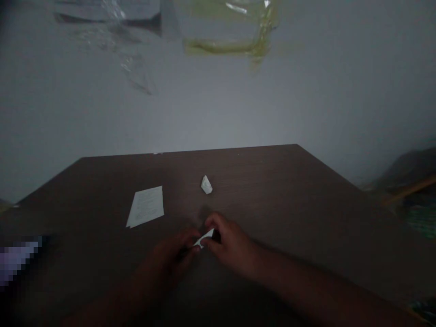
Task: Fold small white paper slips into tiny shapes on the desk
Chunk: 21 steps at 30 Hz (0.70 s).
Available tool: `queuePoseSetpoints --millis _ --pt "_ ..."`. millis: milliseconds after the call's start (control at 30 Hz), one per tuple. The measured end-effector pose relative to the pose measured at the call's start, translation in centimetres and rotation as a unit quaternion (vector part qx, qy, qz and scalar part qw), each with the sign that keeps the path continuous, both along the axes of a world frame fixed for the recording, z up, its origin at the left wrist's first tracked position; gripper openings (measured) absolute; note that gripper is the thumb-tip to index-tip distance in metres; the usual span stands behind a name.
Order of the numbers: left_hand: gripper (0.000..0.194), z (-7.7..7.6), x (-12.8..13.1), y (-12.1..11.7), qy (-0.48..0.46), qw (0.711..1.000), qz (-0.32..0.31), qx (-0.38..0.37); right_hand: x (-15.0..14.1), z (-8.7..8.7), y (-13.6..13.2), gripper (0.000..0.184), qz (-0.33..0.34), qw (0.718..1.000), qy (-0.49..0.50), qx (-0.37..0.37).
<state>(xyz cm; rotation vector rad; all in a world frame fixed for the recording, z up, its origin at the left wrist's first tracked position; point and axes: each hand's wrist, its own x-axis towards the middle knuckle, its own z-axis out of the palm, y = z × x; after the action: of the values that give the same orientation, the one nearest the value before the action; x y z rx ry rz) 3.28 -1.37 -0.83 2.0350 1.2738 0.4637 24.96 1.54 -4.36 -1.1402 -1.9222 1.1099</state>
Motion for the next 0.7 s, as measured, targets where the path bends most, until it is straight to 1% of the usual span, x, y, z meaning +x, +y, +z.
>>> queuePoseSetpoints --millis 67,167,233,300,333,400,500,533,600,700 --pt "0.022 -0.7 0.1 -0.1 0.037 0.999 -0.014 0.029 0.0 -0.1 0.1 0.026 0.003 0.999 -0.044 0.026" --pt "0.02 -1.6 0.1 -0.2 0.085 0.993 -0.051 0.059 -0.1 -0.5 0.3 0.045 0.002 0.994 -0.098 0.053" --pt "0.02 -1.8 -0.1 -0.3 0.104 0.99 -0.061 0.07 -0.2 -0.6 0.5 0.054 0.003 0.99 -0.116 0.078" --pt "0.018 -1.7 -0.2 -0.3 0.119 0.987 -0.061 0.083 -0.2 -0.7 0.7 0.056 0.005 0.985 -0.128 0.116" --pt "0.016 -1.5 -0.3 -0.3 0.125 0.986 -0.061 0.095 -0.2 -0.7 0.7 0.053 0.006 0.981 -0.135 0.139" --pt "0.013 -0.9 -0.5 -0.4 0.129 0.981 -0.07 0.125 -0.1 -0.5 0.9 0.038 0.016 0.971 -0.156 0.181" --pt "0.01 0.0 -0.9 -0.6 0.124 0.974 -0.113 0.151 -0.1 -0.1 0.9 0.009 0.053 0.957 -0.187 0.216" --pt "0.011 0.3 -1.0 -0.7 0.124 0.973 -0.125 0.147 0.0 0.1 0.9 0.005 0.067 0.953 -0.197 0.221" --pt "0.02 0.5 -1.3 -0.9 0.133 0.971 -0.147 0.132 0.1 0.7 0.8 0.008 0.09 0.944 -0.221 0.228" --pt "0.037 -0.1 -1.9 -1.1 0.147 0.965 -0.176 0.127 0.5 1.4 0.7 0.012 0.095 0.934 -0.252 0.234"
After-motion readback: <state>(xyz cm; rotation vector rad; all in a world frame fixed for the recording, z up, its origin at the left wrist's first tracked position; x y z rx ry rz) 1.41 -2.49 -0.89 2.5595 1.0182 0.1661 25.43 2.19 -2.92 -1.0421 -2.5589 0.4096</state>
